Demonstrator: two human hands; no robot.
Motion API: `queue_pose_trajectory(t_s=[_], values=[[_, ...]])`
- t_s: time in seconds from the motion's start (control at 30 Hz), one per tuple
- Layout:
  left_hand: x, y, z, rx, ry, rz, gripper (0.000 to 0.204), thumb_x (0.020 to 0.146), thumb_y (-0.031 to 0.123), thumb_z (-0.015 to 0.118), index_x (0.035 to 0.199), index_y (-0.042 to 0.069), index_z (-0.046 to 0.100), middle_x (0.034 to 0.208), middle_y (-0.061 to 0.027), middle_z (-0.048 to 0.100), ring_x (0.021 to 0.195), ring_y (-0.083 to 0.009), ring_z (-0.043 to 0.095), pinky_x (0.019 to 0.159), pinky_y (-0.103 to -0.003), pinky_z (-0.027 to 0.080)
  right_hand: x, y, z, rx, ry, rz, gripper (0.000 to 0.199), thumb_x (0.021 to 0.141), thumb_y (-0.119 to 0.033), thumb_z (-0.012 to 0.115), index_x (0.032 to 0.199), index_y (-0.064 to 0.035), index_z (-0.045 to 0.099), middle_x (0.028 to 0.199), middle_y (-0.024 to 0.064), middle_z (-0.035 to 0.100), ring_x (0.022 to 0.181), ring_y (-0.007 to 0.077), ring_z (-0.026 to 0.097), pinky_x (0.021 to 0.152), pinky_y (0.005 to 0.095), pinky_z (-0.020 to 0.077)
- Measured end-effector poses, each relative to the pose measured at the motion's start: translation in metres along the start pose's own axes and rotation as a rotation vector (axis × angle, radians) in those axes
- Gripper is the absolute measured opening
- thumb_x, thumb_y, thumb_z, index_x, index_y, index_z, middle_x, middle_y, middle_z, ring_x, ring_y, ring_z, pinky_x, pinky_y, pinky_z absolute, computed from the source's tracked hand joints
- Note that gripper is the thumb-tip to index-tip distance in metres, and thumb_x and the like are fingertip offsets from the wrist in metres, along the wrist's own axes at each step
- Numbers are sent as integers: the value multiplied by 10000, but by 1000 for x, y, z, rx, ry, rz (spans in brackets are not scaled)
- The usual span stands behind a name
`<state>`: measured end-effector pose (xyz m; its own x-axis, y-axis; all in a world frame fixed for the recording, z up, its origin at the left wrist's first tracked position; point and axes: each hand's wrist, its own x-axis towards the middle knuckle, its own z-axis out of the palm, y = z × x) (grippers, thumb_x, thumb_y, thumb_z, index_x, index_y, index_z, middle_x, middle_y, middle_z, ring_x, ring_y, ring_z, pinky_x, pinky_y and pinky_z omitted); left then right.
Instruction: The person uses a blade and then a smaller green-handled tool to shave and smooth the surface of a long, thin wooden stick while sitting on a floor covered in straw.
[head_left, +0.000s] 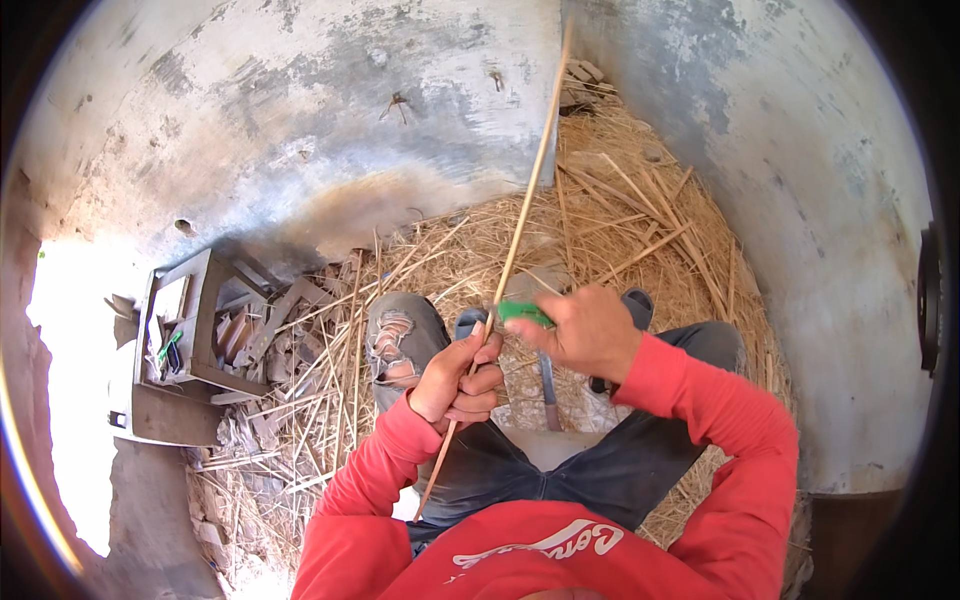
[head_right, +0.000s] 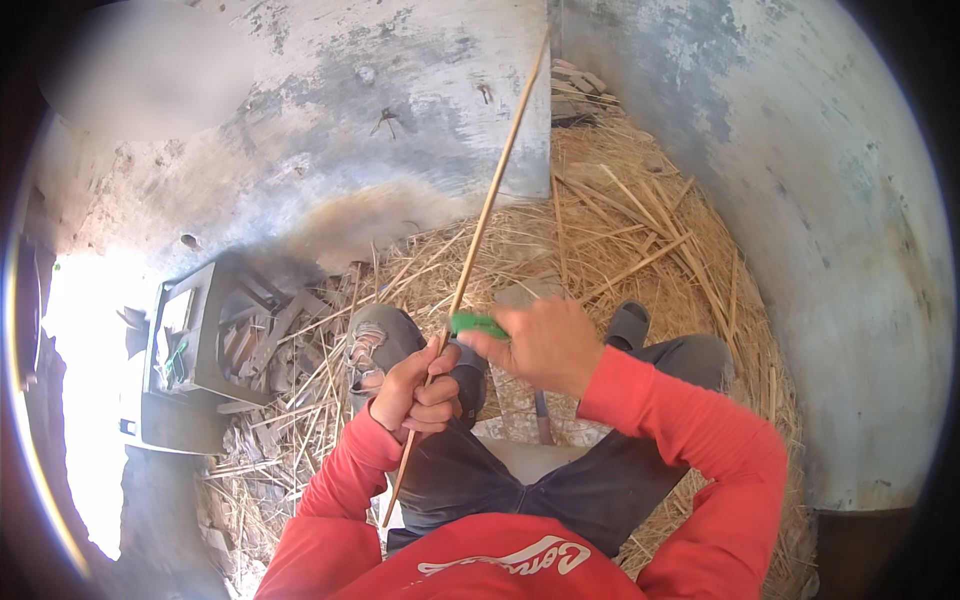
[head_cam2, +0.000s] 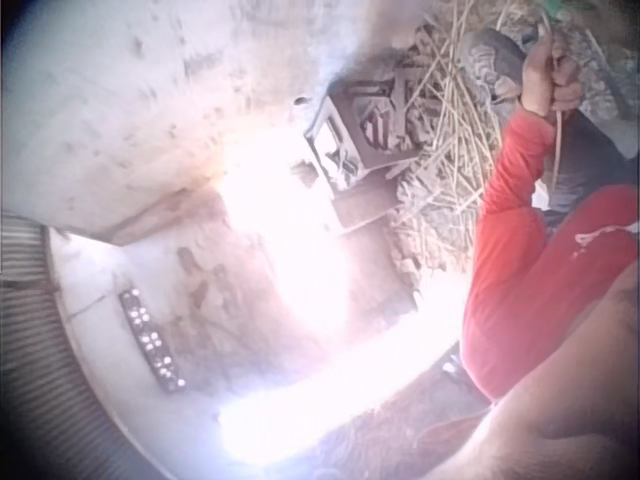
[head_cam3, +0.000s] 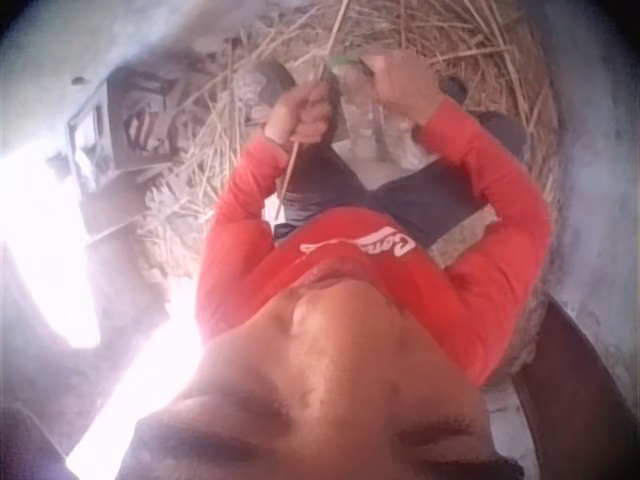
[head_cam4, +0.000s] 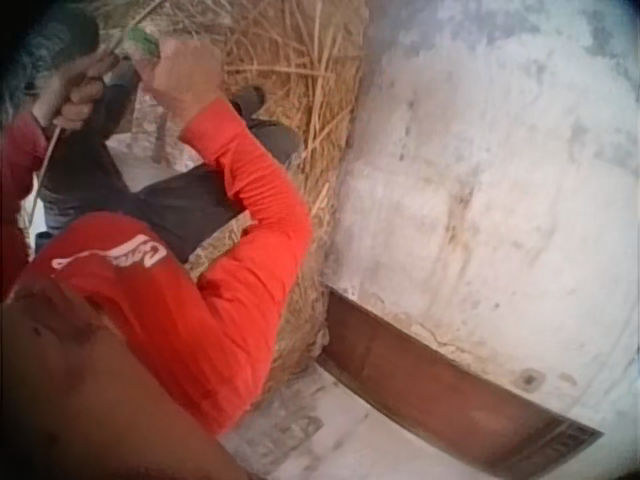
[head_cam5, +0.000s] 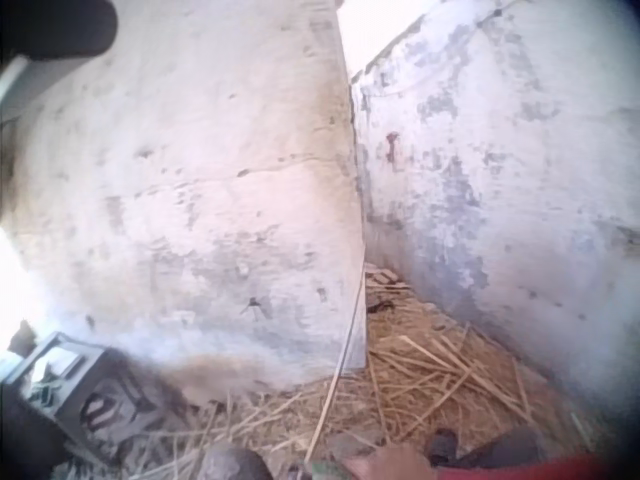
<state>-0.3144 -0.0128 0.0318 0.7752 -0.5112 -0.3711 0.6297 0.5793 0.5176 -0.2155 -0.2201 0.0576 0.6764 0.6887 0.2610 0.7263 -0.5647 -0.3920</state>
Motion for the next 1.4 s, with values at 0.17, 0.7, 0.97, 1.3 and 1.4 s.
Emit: queue_pose_trajectory(t_s=[0.17,0.7,0.97,1.3,1.4], values=[[-18,-30,-6,48,-77,-158,404,1051,520,346,796,207,354,545,83,220,384,-23,151,322,-203,118,28,93,-30,-66,222,349,656,968,-622,452,850,-33,716,535,193,562,515,365,609,497,465,475],[-83,-60,-61,551,390,117,381,1072,413,378,872,102,469,565,41,359,427,-60,306,398,-223,246,21,233,-99,-63,601,620,716,985,-640,409,582,-59,519,505,12,360,500,142,403,528,349,352],[-43,-42,-37,629,359,400,361,1095,328,329,991,43,526,568,44,351,428,-37,288,399,-205,243,10,95,-41,361,404,295,621,953,-630,492,914,-40,683,633,-32,488,559,114,449,530,315,343],[10,-29,33,757,253,624,342,1095,269,326,1138,-4,527,630,22,432,524,-63,395,495,-230,352,17,-16,-18,886,159,89,287,934,-282,697,1019,-8,682,759,-34,604,697,46,508,632,241,418],[16,-18,56,1134,260,736,297,1054,168,424,1253,-39,503,810,-96,580,747,-176,590,710,-318,492,37,-26,-34,740,331,-18,276,962,-273,637,985,2,647,642,36,538,574,124,470,549,317,390]])
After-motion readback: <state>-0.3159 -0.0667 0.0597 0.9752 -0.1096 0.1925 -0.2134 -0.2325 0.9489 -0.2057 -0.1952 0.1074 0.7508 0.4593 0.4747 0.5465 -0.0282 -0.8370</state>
